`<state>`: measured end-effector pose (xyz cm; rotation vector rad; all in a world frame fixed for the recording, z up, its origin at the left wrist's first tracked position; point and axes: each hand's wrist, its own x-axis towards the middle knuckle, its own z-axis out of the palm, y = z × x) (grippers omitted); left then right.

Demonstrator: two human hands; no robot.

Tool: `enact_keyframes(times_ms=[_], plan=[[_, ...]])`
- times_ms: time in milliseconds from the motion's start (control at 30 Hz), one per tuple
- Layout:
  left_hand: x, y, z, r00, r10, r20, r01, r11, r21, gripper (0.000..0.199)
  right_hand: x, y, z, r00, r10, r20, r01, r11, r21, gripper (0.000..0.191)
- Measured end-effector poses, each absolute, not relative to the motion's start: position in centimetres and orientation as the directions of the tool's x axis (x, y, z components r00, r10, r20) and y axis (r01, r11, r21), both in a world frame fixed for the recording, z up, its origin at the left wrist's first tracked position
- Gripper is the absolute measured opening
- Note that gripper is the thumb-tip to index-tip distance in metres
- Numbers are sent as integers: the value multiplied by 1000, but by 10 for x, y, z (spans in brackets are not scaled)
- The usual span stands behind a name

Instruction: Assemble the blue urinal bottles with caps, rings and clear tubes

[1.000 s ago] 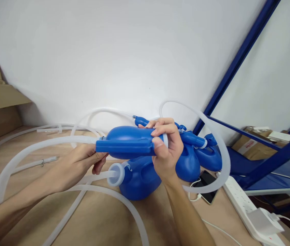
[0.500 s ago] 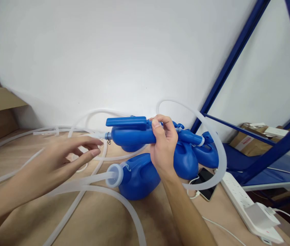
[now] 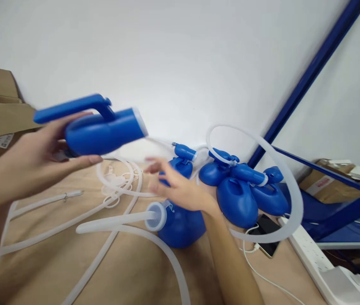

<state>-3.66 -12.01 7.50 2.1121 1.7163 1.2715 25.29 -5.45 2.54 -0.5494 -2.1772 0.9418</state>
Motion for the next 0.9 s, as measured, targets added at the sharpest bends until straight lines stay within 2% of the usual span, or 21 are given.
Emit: enact_keyframes(times_ms=[33, 67, 100, 133, 233, 300, 400, 467, 533, 600, 667, 733, 767, 833, 900], plan=[[-45, -120, 79, -35, 835, 549, 790, -313, 527, 97, 256, -51, 23, -801, 550, 235, 227, 643, -732, 61], [-53, -120, 83, -54, 817, 573, 829, -284, 482, 97, 258, -48, 19, -857, 513, 54, 332, 629, -703, 66], [-60, -119, 85, -80, 812, 578, 843, -254, 474, 96, 258, -46, 15, -863, 499, -78, 411, 607, -680, 70], [-66, -118, 86, -106, 806, 582, 849, -232, 476, 95, 256, -44, 10, -849, 509, -144, 462, 581, -670, 69], [-79, -114, 87, -162, 775, 610, 846, -209, 491, 92, 248, -39, -2, -811, 578, -86, 477, 570, -669, 57], [-86, -109, 86, -153, 778, 609, 847, -214, 486, 91, 244, -32, -1, -828, 559, -42, 443, 607, -659, 55], [-99, -101, 84, -55, 828, 557, 863, -242, 444, 91, 236, -11, 13, -871, 462, -170, 430, 548, -717, 69], [-107, -95, 82, 10, 872, 489, 886, -234, 399, 89, 220, 8, 25, -859, 432, -274, 480, 496, -724, 64], [-114, -91, 82, 21, 909, 415, 919, -181, 351, 86, 194, 26, 29, -847, 416, -330, 525, 557, -644, 44], [-119, -87, 81, -5, 927, 375, 941, -123, 314, 85, 159, 40, 23, -868, 339, -363, 495, 648, -579, 32], [-123, -85, 81, -21, 934, 358, 946, -97, 309, 82, 125, 46, 8, -881, 223, -417, 433, 737, -520, 25], [-127, -84, 80, -16, 941, 339, 939, -102, 327, 77, 101, 44, -11, -880, 170, -444, 399, 770, -497, 6], [-129, -84, 79, -4, 946, 325, 932, -115, 345, 74, 94, 41, -20, -880, 176, -442, 397, 785, -476, 6], [-131, -83, 78, 39, 951, 307, 910, -160, 382, 69, 89, 35, -34, -877, 220, -428, 408, 812, -418, 20], [-132, -82, 77, 84, 953, 292, 888, -205, 412, 66, 92, 31, -44, -872, 282, -399, 430, 832, -351, 20]])
